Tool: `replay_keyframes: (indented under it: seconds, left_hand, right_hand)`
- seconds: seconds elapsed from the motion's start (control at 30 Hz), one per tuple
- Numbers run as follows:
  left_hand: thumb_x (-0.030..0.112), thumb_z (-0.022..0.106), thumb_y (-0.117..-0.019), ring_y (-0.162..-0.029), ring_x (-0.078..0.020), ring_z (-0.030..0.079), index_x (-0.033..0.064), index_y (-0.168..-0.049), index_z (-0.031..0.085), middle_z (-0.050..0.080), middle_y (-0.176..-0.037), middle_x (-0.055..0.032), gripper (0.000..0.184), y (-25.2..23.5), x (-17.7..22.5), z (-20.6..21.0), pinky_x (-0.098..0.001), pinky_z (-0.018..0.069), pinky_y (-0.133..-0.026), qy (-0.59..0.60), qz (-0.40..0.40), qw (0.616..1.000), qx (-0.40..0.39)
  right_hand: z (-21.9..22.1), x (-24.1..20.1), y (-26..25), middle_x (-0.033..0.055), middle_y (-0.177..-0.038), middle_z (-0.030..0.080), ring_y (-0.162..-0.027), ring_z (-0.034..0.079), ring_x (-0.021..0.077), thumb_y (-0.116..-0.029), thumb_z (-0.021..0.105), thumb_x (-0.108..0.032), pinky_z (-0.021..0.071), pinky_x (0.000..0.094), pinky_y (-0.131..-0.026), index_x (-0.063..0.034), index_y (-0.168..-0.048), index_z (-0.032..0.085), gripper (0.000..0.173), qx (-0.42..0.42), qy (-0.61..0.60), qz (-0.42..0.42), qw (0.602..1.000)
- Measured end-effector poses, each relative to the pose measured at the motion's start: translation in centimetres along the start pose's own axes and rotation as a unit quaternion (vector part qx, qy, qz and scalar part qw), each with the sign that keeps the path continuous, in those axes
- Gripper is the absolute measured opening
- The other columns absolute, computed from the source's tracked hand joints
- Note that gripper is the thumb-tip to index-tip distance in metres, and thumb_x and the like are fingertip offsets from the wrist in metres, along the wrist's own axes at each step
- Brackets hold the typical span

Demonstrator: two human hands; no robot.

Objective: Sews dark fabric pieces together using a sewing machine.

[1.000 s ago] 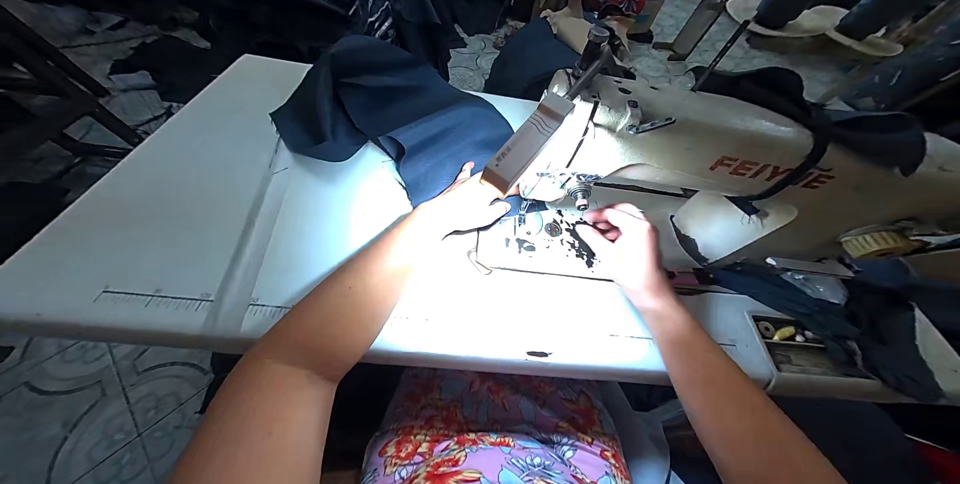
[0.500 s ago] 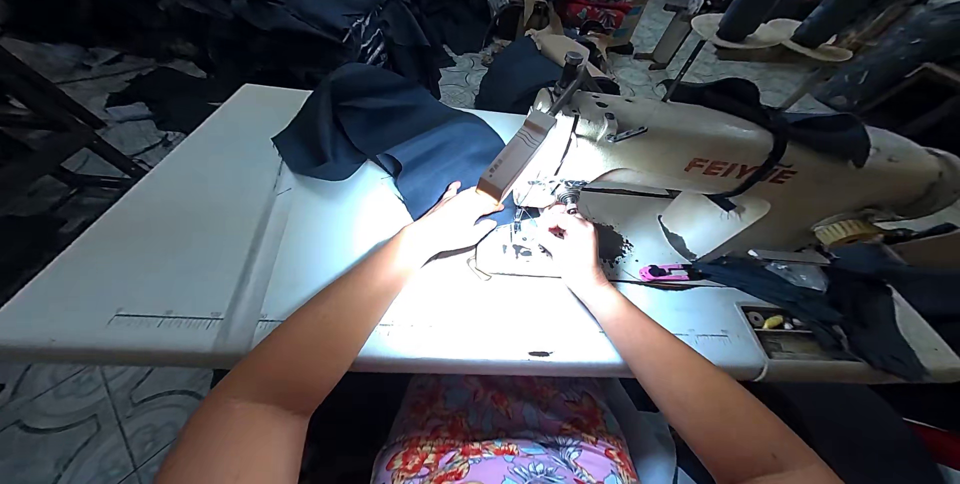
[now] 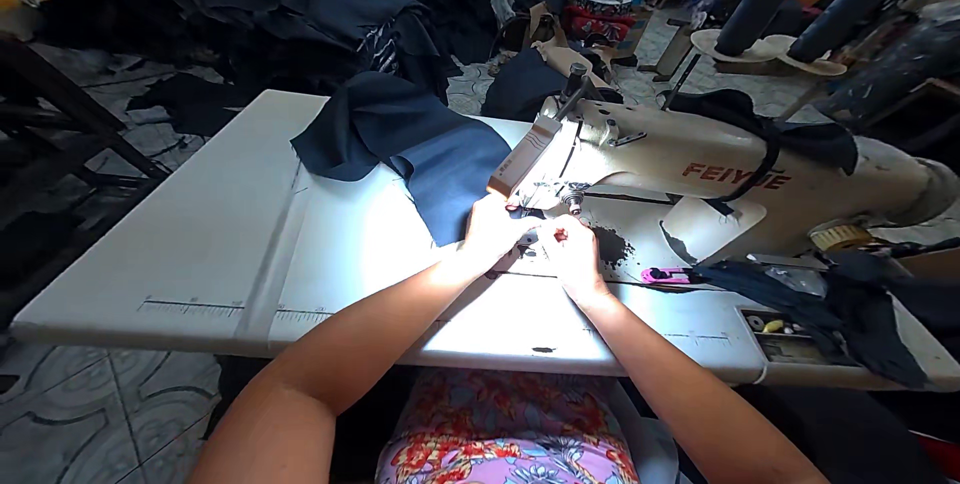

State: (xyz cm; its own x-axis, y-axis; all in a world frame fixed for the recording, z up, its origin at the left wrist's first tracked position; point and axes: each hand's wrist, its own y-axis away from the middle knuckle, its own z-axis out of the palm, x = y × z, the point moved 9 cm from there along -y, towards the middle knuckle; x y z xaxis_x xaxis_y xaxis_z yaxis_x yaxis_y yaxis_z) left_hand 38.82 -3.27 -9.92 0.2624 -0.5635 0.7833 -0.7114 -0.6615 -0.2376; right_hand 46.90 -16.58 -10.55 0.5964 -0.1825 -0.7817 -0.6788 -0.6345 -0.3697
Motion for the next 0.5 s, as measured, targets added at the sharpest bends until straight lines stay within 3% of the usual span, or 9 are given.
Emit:
replay_keyframes:
  seconds: [0.17, 0.33, 0.5]
  left_hand:
    - [0.023, 0.085, -0.0836, -0.072, -0.0222, 0.062, 0.0004, -0.084, 0.070, 0.065, -0.075, -0.0101, 0.027, -0.6, -1.1, 1.0, -0.0446, 0.0515, -0.073, 0.049, -0.059, 0.996, 0.054]
    - [0.015, 0.080, -0.0877, -0.076, -0.0165, 0.067, 0.0019, -0.082, 0.075, 0.072, -0.079, -0.0081, 0.015, -0.3, -1.6, 0.6, -0.0398, 0.0533, -0.076, 0.093, -0.029, 0.993, 0.059]
    - [0.010, 0.074, -0.0916, -0.069, -0.0090, 0.059, 0.0018, -0.081, 0.072, 0.065, -0.073, -0.0038, 0.013, 0.4, -2.4, -0.4, -0.0296, 0.0488, -0.068, 0.144, -0.012, 0.987, 0.066]
  right_hand:
    - [-1.1, 0.8, 1.1, 0.0103, -0.080, 0.063, -0.073, 0.061, 0.0138, -0.0928, 0.068, -0.002, 0.0529, 0.0304, -0.070, 0.0036, -0.086, 0.066, 0.009, 0.002, -0.019, -0.021, 1.000]
    - [-2.2, 2.1, 1.4, 0.0095, -0.081, 0.064, -0.074, 0.061, 0.0117, -0.0921, 0.069, -0.001, 0.0529, 0.0289, -0.071, 0.0039, -0.088, 0.067, 0.007, -0.005, -0.024, -0.009, 1.000]
    - [-2.8, 2.4, 1.4, 0.0078, -0.080, 0.063, -0.073, 0.060, 0.0087, -0.0926, 0.068, 0.000, 0.0524, 0.0255, -0.071, 0.0036, -0.087, 0.066, 0.007, -0.013, -0.045, 0.006, 0.999]
